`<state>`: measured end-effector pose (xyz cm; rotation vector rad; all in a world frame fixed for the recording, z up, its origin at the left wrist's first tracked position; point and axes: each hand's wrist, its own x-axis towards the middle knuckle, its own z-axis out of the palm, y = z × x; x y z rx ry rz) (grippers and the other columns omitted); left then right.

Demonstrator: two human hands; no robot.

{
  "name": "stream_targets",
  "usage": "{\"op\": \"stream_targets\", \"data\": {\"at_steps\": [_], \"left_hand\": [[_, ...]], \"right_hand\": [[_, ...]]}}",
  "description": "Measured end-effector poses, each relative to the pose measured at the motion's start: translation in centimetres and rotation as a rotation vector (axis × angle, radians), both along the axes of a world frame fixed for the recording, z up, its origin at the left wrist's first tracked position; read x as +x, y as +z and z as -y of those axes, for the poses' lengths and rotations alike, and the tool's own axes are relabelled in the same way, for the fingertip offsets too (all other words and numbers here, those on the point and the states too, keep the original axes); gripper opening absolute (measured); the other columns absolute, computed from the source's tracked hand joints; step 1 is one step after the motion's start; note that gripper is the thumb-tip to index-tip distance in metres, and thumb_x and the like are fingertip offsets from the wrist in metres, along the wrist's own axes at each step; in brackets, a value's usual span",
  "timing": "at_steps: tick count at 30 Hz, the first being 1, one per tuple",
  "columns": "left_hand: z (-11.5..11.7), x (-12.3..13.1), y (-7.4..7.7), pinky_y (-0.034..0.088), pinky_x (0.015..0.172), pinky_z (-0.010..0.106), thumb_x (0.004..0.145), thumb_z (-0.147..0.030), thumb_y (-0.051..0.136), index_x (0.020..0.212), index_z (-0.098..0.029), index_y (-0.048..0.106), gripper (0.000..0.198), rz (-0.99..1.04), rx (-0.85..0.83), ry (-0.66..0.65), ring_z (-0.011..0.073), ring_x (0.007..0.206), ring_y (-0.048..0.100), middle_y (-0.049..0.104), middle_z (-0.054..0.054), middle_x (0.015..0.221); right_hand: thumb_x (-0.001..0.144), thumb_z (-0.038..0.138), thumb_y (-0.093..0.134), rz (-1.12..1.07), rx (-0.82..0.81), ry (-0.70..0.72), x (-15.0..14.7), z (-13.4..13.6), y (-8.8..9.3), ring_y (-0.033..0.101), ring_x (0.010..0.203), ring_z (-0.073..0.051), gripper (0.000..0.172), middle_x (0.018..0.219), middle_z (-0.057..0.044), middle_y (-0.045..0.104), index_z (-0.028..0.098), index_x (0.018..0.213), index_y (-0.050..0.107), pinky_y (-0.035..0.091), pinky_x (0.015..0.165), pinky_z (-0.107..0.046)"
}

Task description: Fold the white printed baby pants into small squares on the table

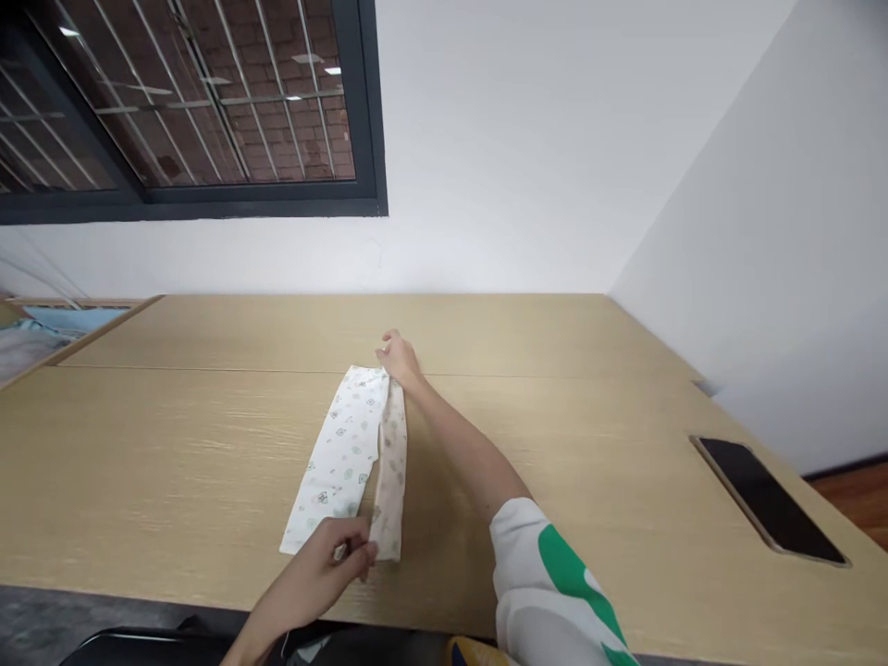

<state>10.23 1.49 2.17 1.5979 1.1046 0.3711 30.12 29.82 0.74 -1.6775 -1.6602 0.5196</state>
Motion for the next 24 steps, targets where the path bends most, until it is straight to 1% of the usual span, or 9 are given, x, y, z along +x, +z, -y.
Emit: {"op": "stream_targets", "data": {"at_steps": [3, 7, 12, 15, 17, 19, 21, 22, 24], "left_hand": [[0.7, -2.9, -1.2, 0.033, 0.065, 0.021, 0.093, -0.052, 0.045, 0.065, -0.021, 0.053, 0.043, -0.100, 0.028, 0.142, 0.0113, 0.068, 0.050, 0.054, -0.003, 0.065], [1.1, -5.5, -2.5, 0.030, 0.066, 0.023, 0.093, -0.046, 0.044, 0.066, -0.021, 0.051, 0.037, -0.389, 0.161, 0.279, 0.0121, 0.064, 0.048, 0.055, -0.002, 0.064], [0.8, -7.2, -1.7, 0.037, 0.069, 0.025, 0.094, -0.042, 0.042, 0.078, -0.022, 0.065, 0.035, -0.649, 0.225, 0.342, 0.0186, 0.074, 0.065, 0.070, 0.004, 0.075], [0.5, -7.6, -1.3, 0.043, 0.072, 0.028, 0.095, -0.042, 0.040, 0.086, -0.023, 0.070, 0.036, -0.795, 0.215, 0.326, 0.0240, 0.085, 0.070, 0.075, 0.008, 0.087], [0.5, -7.6, -1.2, 0.047, 0.074, 0.031, 0.095, -0.042, 0.039, 0.090, -0.024, 0.071, 0.037, -0.877, 0.206, 0.304, 0.0263, 0.086, 0.072, 0.075, 0.009, 0.089], [0.7, -7.5, -1.4, 0.051, 0.076, 0.034, 0.096, -0.043, 0.040, 0.093, -0.024, 0.071, 0.036, -0.936, 0.262, 0.315, 0.0264, 0.086, 0.072, 0.075, 0.008, 0.089], [0.9, -7.3, -1.7, 0.055, 0.082, 0.037, 0.097, -0.047, 0.042, 0.095, -0.023, 0.070, 0.037, -0.948, 0.427, 0.350, 0.0256, 0.090, 0.071, 0.074, 0.009, 0.094], [1.0, -7.2, -2.0, 0.057, 0.084, 0.038, 0.097, -0.049, 0.043, 0.097, -0.023, 0.070, 0.037, -0.921, 0.536, 0.356, 0.0248, 0.092, 0.070, 0.074, 0.008, 0.098], [1.4, -7.0, -2.7, 0.059, 0.090, 0.038, 0.097, -0.050, 0.046, 0.109, -0.026, 0.069, 0.036, -0.806, 0.731, 0.304, 0.0232, 0.102, 0.068, 0.072, 0.007, 0.112]], "right_hand": [[0.091, 0.022, 0.060, 0.026, -0.010, 0.023, -3.0, 0.0, -0.4, 0.064, 0.093, -0.020, 0.028, 0.099, -0.005, 0.069, 0.022, 0.119, 0.055, 0.044, 0.079, -0.030], [0.093, 0.018, 0.055, 0.080, -0.053, 0.005, -6.6, -0.2, -1.0, 0.064, 0.101, -0.024, 0.028, 0.111, -0.010, 0.068, 0.020, 0.120, 0.055, 0.045, 0.082, -0.033], [0.093, 0.015, 0.052, 0.141, -0.097, -0.012, -9.4, -0.6, -1.5, 0.064, 0.105, -0.025, 0.027, 0.115, -0.012, 0.068, 0.020, 0.119, 0.055, 0.046, 0.085, -0.034], [0.093, 0.014, 0.052, 0.168, -0.117, -0.002, -10.0, -0.7, -1.6, 0.065, 0.104, -0.027, 0.026, 0.115, -0.015, 0.068, 0.017, 0.118, 0.056, 0.047, 0.085, -0.037], [0.095, 0.019, 0.053, 0.180, -0.108, 0.025, -10.2, -0.3, -1.3, 0.064, 0.106, -0.029, 0.024, 0.117, -0.018, 0.067, 0.015, 0.119, 0.056, 0.047, 0.088, -0.039], [0.098, 0.027, 0.053, 0.191, -0.078, 0.073, -10.3, 0.7, -0.8, 0.062, 0.114, -0.029, 0.027, 0.121, -0.018, 0.065, 0.015, 0.122, 0.056, 0.046, 0.095, -0.040], [0.101, 0.034, 0.051, 0.197, -0.017, 0.169, -10.5, 2.6, -0.1, 0.058, 0.121, -0.027, 0.032, 0.127, -0.016, 0.063, 0.016, 0.127, 0.056, 0.043, 0.103, -0.039], [0.102, 0.036, 0.050, 0.199, 0.025, 0.252, -10.6, 4.0, 0.2, 0.056, 0.124, -0.026, 0.035, 0.130, -0.015, 0.062, 0.016, 0.131, 0.055, 0.041, 0.106, -0.039], [0.104, 0.041, 0.046, 0.199, 0.130, 0.494, -10.9, 7.6, 0.7, 0.053, 0.130, -0.026, 0.045, 0.139, -0.016, 0.058, 0.015, 0.140, 0.050, 0.039, 0.110, -0.042]]}}
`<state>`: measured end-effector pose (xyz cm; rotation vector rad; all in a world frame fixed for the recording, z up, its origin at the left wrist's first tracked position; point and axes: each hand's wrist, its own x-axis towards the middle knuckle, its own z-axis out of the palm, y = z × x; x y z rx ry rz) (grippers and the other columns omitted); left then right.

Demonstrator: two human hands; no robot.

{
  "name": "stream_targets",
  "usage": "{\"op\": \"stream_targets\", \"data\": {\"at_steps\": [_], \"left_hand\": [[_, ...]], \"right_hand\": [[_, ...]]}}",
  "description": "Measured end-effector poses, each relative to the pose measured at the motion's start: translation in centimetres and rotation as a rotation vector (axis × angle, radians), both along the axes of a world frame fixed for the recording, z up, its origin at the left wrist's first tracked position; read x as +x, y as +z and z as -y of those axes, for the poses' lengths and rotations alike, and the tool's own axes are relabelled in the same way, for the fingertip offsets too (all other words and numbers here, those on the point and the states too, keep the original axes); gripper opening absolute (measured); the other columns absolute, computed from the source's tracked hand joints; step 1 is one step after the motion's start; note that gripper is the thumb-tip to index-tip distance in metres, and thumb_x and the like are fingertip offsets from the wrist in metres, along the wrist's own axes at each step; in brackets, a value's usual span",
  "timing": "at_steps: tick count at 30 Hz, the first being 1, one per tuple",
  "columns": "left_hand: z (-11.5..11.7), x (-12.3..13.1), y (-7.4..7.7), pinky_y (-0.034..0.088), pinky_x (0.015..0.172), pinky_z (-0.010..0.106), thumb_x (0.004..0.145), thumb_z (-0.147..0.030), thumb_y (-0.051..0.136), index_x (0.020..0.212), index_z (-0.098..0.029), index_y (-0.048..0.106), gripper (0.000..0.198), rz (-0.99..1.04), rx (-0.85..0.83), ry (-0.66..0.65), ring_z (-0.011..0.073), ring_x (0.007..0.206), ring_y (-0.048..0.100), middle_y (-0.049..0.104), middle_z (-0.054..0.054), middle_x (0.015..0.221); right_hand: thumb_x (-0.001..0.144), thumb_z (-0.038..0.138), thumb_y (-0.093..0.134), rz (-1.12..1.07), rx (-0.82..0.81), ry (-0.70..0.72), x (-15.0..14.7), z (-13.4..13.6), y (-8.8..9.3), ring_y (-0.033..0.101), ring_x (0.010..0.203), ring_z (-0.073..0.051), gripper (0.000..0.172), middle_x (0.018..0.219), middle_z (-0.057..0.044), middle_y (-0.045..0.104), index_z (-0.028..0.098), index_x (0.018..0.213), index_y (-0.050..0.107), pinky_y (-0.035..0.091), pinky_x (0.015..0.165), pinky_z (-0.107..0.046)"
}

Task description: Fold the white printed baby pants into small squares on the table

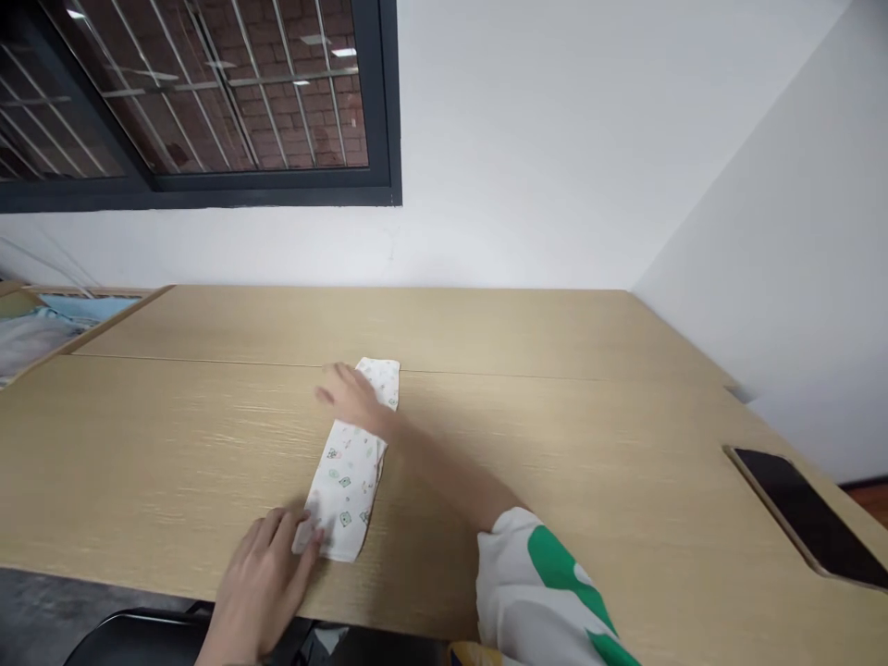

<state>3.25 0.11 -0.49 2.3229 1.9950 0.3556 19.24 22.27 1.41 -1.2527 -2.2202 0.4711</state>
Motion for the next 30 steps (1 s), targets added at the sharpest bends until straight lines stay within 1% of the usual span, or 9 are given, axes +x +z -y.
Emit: {"op": "stream_targets", "data": {"at_steps": [3, 5, 8, 11, 14, 18, 23, 27, 30], "left_hand": [[0.7, 0.7, -1.3, 0.061, 0.099, 0.036, 0.097, -0.045, 0.049, 0.132, -0.031, 0.060, 0.039, 0.062, 0.067, -0.224, 0.0224, 0.121, 0.064, 0.064, 0.005, 0.134], [1.3, 1.3, -2.0, 0.063, 0.096, 0.038, 0.096, -0.043, 0.051, 0.130, -0.031, 0.062, 0.038, 0.043, 0.017, -0.282, 0.0248, 0.119, 0.066, 0.067, 0.005, 0.130], [2.2, 2.0, -2.7, 0.064, 0.086, 0.039, 0.096, -0.040, 0.051, 0.111, -0.033, 0.072, 0.027, -0.004, -0.090, -0.305, 0.0268, 0.099, 0.072, 0.075, 0.004, 0.106], [2.6, 2.0, -3.3, 0.065, 0.089, 0.042, 0.095, -0.036, 0.052, 0.108, -0.034, 0.073, 0.025, -0.034, -0.074, -0.331, 0.0266, 0.098, 0.072, 0.076, 0.003, 0.105], [2.6, 1.5, -4.3, 0.063, 0.098, 0.042, 0.093, -0.038, 0.055, 0.122, -0.031, 0.068, 0.032, -0.087, 0.092, -0.376, 0.0293, 0.116, 0.068, 0.071, 0.006, 0.124], [2.6, 0.9, -5.9, 0.063, 0.098, 0.039, 0.092, -0.047, 0.058, 0.142, -0.028, 0.053, 0.054, -0.149, 0.303, -0.406, 0.0331, 0.137, 0.055, 0.052, 0.009, 0.151], [2.8, 1.0, -6.3, 0.065, 0.096, 0.037, 0.094, -0.047, 0.055, 0.143, -0.027, 0.053, 0.054, -0.231, 0.377, -0.396, 0.0310, 0.135, 0.056, 0.053, 0.009, 0.151], [2.9, 1.1, -5.9, 0.066, 0.095, 0.037, 0.094, -0.047, 0.053, 0.142, -0.026, 0.054, 0.052, -0.265, 0.376, -0.394, 0.0307, 0.134, 0.058, 0.055, 0.010, 0.148], [2.9, 1.3, -5.7, 0.067, 0.095, 0.036, 0.095, -0.045, 0.052, 0.141, -0.025, 0.054, 0.050, -0.264, 0.370, -0.394, 0.0299, 0.131, 0.061, 0.058, 0.010, 0.146]], "right_hand": [[0.106, 0.048, 0.041, 0.029, 0.095, 0.417, -0.2, 6.1, 0.0, 0.036, 0.147, -0.025, 0.059, 0.158, -0.017, 0.042, 0.012, 0.152, 0.039, 0.031, 0.120, -0.043], [0.108, 0.047, 0.038, 0.049, 0.150, 0.619, -0.2, 9.7, -0.7, 0.025, 0.154, -0.023, 0.060, 0.161, -0.017, 0.037, 0.009, 0.154, 0.038, 0.024, 0.124, -0.040], [0.109, 0.043, 0.037, 0.096, 0.169, 0.746, 0.0, 13.2, -2.3, 0.021, 0.155, -0.022, 0.057, 0.160, -0.019, 0.038, 0.007, 0.154, 0.041, 0.021, 0.126, -0.037], [0.109, 0.041, 0.037, 0.150, 0.158, 0.708, 0.4, 14.0, -4.0, 0.025, 0.154, -0.023, 0.053, 0.159, -0.017, 0.041, 0.009, 0.150, 0.047, 0.022, 0.125, -0.037], [0.108, 0.046, 0.040, 0.199, 0.184, 0.607, 1.2, 12.7, -5.3, 0.026, 0.154, -0.023, 0.054, 0.161, -0.015, 0.038, 0.014, 0.151, 0.048, 0.022, 0.125, -0.040], [0.107, 0.052, 0.039, 0.272, 0.202, 0.465, 2.7, 9.2, -6.2, 0.023, 0.155, -0.024, 0.060, 0.164, -0.013, 0.030, 0.019, 0.156, 0.041, 0.022, 0.124, -0.044], [0.105, 0.059, 0.035, 0.366, 0.135, 0.294, 4.2, 2.7, -7.0, 0.025, 0.154, -0.029, 0.067, 0.164, -0.014, 0.028, 0.018, 0.159, 0.038, 0.022, 0.124, -0.050], [0.105, 0.060, 0.032, 0.413, 0.092, 0.137, 5.6, -2.2, -7.1, 0.019, 0.156, -0.032, 0.070, 0.166, -0.016, 0.021, 0.016, 0.160, 0.036, 0.017, 0.125, -0.053], [0.105, 0.059, 0.030, 0.433, 0.090, 0.054, 6.8, -4.8, -6.9, 0.013, 0.156, -0.032, 0.073, 0.167, -0.017, 0.015, 0.013, 0.161, 0.031, 0.015, 0.125, -0.054]]}}
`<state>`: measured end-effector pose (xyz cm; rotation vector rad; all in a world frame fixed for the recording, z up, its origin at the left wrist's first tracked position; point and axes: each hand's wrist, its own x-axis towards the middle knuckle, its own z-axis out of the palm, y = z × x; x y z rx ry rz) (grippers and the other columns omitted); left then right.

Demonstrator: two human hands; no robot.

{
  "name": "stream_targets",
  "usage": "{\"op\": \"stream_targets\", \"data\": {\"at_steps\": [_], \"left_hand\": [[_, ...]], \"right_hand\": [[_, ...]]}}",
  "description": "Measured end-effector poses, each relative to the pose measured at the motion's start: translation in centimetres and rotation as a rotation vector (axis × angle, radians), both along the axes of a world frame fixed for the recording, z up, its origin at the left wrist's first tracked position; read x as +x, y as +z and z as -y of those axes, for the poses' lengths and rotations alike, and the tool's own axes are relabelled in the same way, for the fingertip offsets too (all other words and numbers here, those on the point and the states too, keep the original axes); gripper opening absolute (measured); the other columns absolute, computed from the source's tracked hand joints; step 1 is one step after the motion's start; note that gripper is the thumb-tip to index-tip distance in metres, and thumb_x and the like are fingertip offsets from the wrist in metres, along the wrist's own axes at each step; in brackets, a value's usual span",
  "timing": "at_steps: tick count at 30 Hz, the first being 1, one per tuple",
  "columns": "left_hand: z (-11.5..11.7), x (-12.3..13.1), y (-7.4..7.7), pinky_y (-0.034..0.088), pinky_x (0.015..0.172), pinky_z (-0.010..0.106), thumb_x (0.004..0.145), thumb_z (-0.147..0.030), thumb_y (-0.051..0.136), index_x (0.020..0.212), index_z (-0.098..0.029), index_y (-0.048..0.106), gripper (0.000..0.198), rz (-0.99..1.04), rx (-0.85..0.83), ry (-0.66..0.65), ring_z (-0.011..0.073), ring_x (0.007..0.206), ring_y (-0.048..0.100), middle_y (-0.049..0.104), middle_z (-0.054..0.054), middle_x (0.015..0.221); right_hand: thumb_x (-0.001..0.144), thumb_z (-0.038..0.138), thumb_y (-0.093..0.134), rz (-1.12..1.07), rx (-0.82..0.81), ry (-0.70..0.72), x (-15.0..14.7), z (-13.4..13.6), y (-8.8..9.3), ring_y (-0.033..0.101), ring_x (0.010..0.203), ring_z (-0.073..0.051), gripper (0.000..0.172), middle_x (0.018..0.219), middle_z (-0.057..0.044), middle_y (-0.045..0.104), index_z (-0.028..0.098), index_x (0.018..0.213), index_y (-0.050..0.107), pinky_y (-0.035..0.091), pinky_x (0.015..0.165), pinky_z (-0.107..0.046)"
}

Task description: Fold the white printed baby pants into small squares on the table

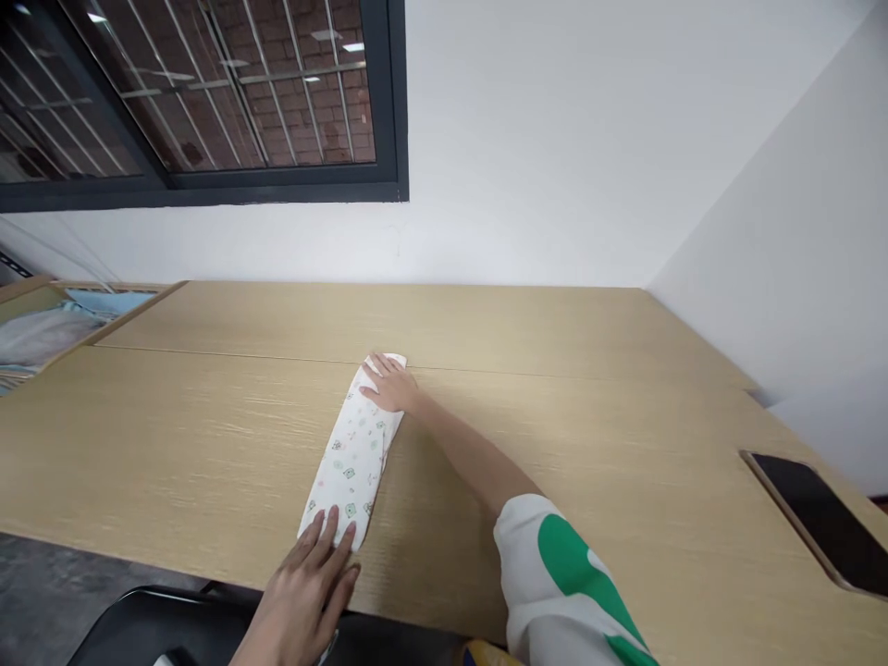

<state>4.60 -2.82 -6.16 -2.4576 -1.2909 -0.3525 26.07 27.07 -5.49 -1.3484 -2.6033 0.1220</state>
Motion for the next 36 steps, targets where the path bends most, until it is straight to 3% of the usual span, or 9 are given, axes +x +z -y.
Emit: {"op": "stream_targets", "data": {"at_steps": [7, 12, 15, 17, 21, 25, 29, 33, 36], "left_hand": [[-0.1, 3.4, 0.3, 0.068, 0.092, 0.037, 0.094, -0.034, 0.056, 0.139, -0.026, 0.055, 0.046, 0.038, -0.144, -0.043, 0.0305, 0.125, 0.065, 0.063, 0.010, 0.140], [-0.1, 4.8, 1.3, 0.068, 0.097, 0.039, 0.086, -0.047, 0.070, 0.140, -0.023, 0.054, 0.062, 0.069, -0.261, -0.211, 0.0310, 0.128, 0.063, 0.058, 0.006, 0.146], [-0.3, 3.8, 2.1, 0.065, 0.104, 0.047, 0.084, -0.048, 0.073, 0.141, -0.025, 0.052, 0.066, 0.066, -0.258, -0.279, 0.0285, 0.130, 0.062, 0.056, 0.001, 0.148], [-0.3, 3.0, 2.3, 0.064, 0.105, 0.049, 0.083, -0.048, 0.074, 0.140, -0.026, 0.053, 0.064, 0.075, -0.220, -0.281, 0.0272, 0.128, 0.062, 0.058, 0.001, 0.146], [-0.1, 1.8, 1.7, 0.064, 0.101, 0.042, 0.089, -0.045, 0.067, 0.137, -0.020, 0.055, 0.056, 0.123, -0.165, -0.361, 0.0239, 0.125, 0.063, 0.064, 0.005, 0.139], [0.4, 1.3, 1.3, 0.059, 0.104, 0.030, 0.098, -0.022, 0.046, 0.132, -0.022, 0.059, 0.037, 0.222, -0.180, -0.486, 0.0156, 0.113, 0.065, 0.070, 0.003, 0.127], [0.3, 1.0, 2.6, 0.058, 0.097, 0.024, 0.101, -0.029, 0.044, 0.126, -0.027, 0.063, 0.032, 0.341, -0.400, -0.566, 0.0131, 0.102, 0.067, 0.074, 0.001, 0.115], [-0.2, 1.5, 4.4, 0.058, 0.090, 0.018, 0.100, -0.022, 0.046, 0.115, -0.028, 0.070, 0.028, 0.599, -0.733, -0.509, 0.0099, 0.097, 0.070, 0.076, 0.001, 0.105], [-0.4, 1.8, 5.6, 0.059, 0.086, 0.017, 0.100, -0.027, 0.050, 0.105, -0.029, 0.075, 0.025, 0.740, -0.962, -0.340, 0.0095, 0.093, 0.071, 0.077, -0.001, 0.100]], "right_hand": [[0.107, 0.048, 0.028, 0.057, -0.066, 0.116, 2.8, -3.3, 1.1, 0.019, 0.156, -0.027, 0.063, 0.168, -0.012, 0.018, 0.017, 0.162, 0.030, 0.018, 0.125, -0.049], [0.104, 0.033, 0.039, 0.059, 0.034, 0.069, 4.1, -1.9, 2.6, 0.022, 0.155, -0.030, 0.058, 0.167, -0.017, 0.020, 0.012, 0.158, 0.035, 0.020, 0.125, -0.050], [0.102, 0.030, 0.043, -0.012, 0.088, 0.116, 4.2, 2.3, 3.8, 0.022, 0.154, -0.032, 0.057, 0.167, -0.019, 0.022, 0.009, 0.156, 0.038, 0.022, 0.124, -0.051], [0.103, 0.032, 0.043, -0.077, 0.056, 0.142, 4.2, 6.4, 4.8, 0.030, 0.151, -0.033, 0.051, 0.162, -0.020, 0.034, 0.009, 0.149, 0.047, 0.027, 0.121, -0.053], [0.104, 0.035, 0.045, -0.148, -0.167, 0.286, 4.6, 15.4, 6.7, 0.062, 0.112, -0.026, 0.037, 0.122, -0.015, 0.067, 0.013, 0.128, 0.063, 0.047, 0.101, -0.044], [0.096, 0.045, 0.060, -0.116, -0.351, 0.411, 5.4, 22.4, 7.1, 0.063, 0.095, -0.022, 0.035, 0.103, -0.008, 0.068, 0.016, 0.115, 0.066, 0.049, 0.089, -0.036], [0.081, 0.054, 0.073, 0.015, -0.300, 0.461, 5.5, 26.3, 5.6, 0.059, 0.102, -0.028, 0.055, 0.111, -0.012, 0.064, 0.015, 0.118, 0.061, 0.047, 0.092, -0.043], [0.084, 0.036, 0.070, 0.099, -0.303, 0.440, 4.9, 28.4, 4.9, 0.059, 0.102, -0.029, 0.037, 0.109, -0.013, 0.065, 0.014, 0.112, 0.062, 0.046, 0.092, -0.043], [0.084, 0.021, 0.062, 0.048, -0.383, 0.428, 4.9, 29.0, 6.4, 0.062, 0.095, -0.025, 0.027, 0.102, -0.011, 0.068, 0.016, 0.110, 0.063, 0.048, 0.089, -0.037]]}}
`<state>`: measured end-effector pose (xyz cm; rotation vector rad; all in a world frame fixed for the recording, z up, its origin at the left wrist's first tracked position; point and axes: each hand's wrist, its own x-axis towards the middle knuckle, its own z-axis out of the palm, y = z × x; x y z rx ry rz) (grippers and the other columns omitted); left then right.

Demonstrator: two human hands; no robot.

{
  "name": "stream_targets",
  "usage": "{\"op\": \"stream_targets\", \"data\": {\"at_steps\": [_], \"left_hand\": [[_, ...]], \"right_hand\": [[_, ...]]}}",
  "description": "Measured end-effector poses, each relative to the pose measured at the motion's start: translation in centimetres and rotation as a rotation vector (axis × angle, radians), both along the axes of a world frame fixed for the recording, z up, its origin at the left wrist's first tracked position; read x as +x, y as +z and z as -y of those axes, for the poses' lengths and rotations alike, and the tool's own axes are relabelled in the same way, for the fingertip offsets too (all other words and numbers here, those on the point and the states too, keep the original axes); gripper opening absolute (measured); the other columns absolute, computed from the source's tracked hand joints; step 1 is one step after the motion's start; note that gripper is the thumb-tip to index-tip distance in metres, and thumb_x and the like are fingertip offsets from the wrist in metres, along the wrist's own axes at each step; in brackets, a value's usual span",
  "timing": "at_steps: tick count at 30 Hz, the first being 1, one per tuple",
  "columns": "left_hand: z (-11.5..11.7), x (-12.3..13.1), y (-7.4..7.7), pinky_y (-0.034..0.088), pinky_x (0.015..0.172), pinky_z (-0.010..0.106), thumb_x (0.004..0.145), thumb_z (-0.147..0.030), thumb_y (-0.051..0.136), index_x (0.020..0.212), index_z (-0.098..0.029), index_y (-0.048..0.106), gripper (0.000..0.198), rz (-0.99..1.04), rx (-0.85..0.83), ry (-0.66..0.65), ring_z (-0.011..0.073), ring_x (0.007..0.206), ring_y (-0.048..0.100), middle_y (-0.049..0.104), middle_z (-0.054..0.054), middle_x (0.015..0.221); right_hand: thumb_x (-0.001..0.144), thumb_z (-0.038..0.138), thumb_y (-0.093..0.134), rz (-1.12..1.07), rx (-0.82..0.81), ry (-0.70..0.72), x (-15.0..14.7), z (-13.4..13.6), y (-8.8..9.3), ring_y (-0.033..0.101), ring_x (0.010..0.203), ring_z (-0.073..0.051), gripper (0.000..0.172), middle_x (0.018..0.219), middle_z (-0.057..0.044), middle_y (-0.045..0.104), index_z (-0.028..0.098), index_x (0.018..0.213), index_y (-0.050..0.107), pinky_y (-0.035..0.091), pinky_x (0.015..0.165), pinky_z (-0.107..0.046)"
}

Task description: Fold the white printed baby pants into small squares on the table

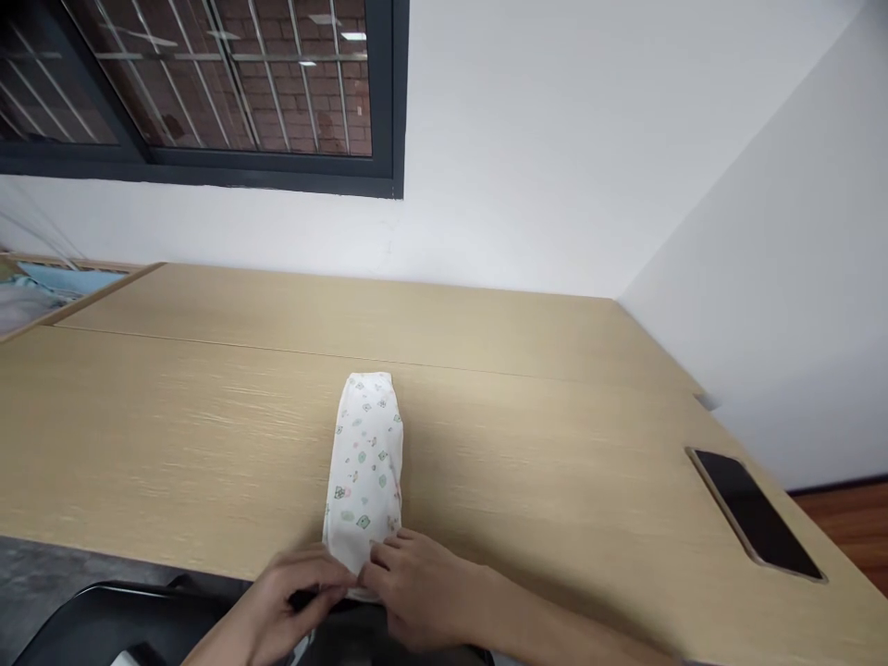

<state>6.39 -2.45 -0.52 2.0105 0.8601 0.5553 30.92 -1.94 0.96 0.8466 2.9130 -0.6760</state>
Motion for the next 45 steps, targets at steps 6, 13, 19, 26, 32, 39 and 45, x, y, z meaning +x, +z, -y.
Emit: {"op": "stream_targets", "data": {"at_steps": [6, 13, 19, 26, 32, 39, 45], "left_hand": [[-2.1, -0.1, 2.7, 0.061, 0.086, 0.019, 0.094, -0.042, 0.064, 0.101, -0.031, 0.077, 0.018, 0.146, -0.135, 0.228, 0.0115, 0.095, 0.072, 0.077, -0.002, 0.101], [-11.1, 0.4, 5.1, 0.058, 0.087, 0.022, 0.093, -0.048, 0.065, 0.098, -0.024, 0.076, 0.027, 0.123, 0.121, 0.480, 0.0133, 0.092, 0.070, 0.077, 0.001, 0.101], [-20.1, 2.2, 3.9, 0.054, 0.095, 0.027, 0.097, -0.035, 0.049, 0.102, -0.019, 0.073, 0.029, -0.064, 0.231, 0.511, 0.0155, 0.101, 0.068, 0.075, 0.004, 0.109], [-24.4, 4.1, 1.1, 0.053, 0.097, 0.032, 0.098, -0.028, 0.039, 0.101, -0.014, 0.070, 0.034, -0.182, 0.298, 0.512, 0.0184, 0.097, 0.065, 0.074, 0.011, 0.103], [-17.5, 5.0, 0.1, 0.045, 0.118, 0.047, 0.100, -0.038, 0.040, 0.126, -0.018, 0.061, 0.039, -0.211, 0.438, 0.534, 0.0252, 0.130, 0.053, 0.061, 0.012, 0.135], [-5.4, 7.0, -5.0, 0.047, 0.113, 0.060, 0.095, -0.047, 0.054, 0.140, -0.027, 0.055, 0.049, -0.546, 0.683, 0.484, 0.0402, 0.146, 0.036, 0.044, 0.014, 0.153], [-4.6, 7.7, -5.8, 0.052, 0.108, 0.061, 0.092, -0.057, 0.056, 0.131, -0.027, 0.065, 0.050, -0.636, 0.657, 0.522, 0.0367, 0.128, 0.054, 0.061, 0.015, 0.130]], "right_hand": [[0.084, 0.013, 0.052, -0.181, -0.135, -0.170, 1.5, -3.2, 6.1, 0.065, 0.096, -0.022, 0.040, 0.110, -0.009, 0.068, 0.024, 0.122, 0.059, 0.051, 0.083, -0.033], [0.091, 0.028, 0.059, -0.473, -0.063, -0.392, 2.3, -13.1, 6.1, 0.064, 0.088, -0.019, 0.034, 0.106, -0.007, 0.068, 0.021, 0.124, 0.056, 0.052, 0.079, -0.033], [0.090, 0.023, 0.060, -0.565, -0.044, -0.630, 1.2, -21.2, 2.0, 0.064, 0.087, -0.017, 0.024, 0.105, -0.008, 0.069, 0.018, 0.114, 0.061, 0.052, 0.078, -0.031], [0.093, 0.017, 0.058, -0.442, 0.022, -0.717, 0.2, -26.1, -2.6, 0.067, 0.094, -0.019, 0.025, 0.111, -0.012, 0.069, 0.015, 0.118, 0.059, 0.054, 0.086, -0.033], [0.102, 0.031, 0.045, -0.478, 0.231, -0.666, 0.2, -23.8, -1.7, 0.052, 0.131, -0.026, 0.038, 0.136, -0.018, 0.058, 0.014, 0.134, 0.054, 0.041, 0.113, -0.045], [0.109, 0.038, 0.031, -0.401, 0.147, -0.005, -2.9, -15.9, -0.1, 0.030, 0.152, -0.020, 0.053, 0.160, -0.015, 0.039, 0.011, 0.154, 0.042, 0.028, 0.124, -0.037], [0.110, 0.036, 0.036, -0.236, 0.159, 0.138, -3.9, -15.4, -2.7, 0.026, 0.154, -0.020, 0.050, 0.162, -0.011, 0.037, 0.017, 0.155, 0.042, 0.023, 0.125, -0.041]]}}
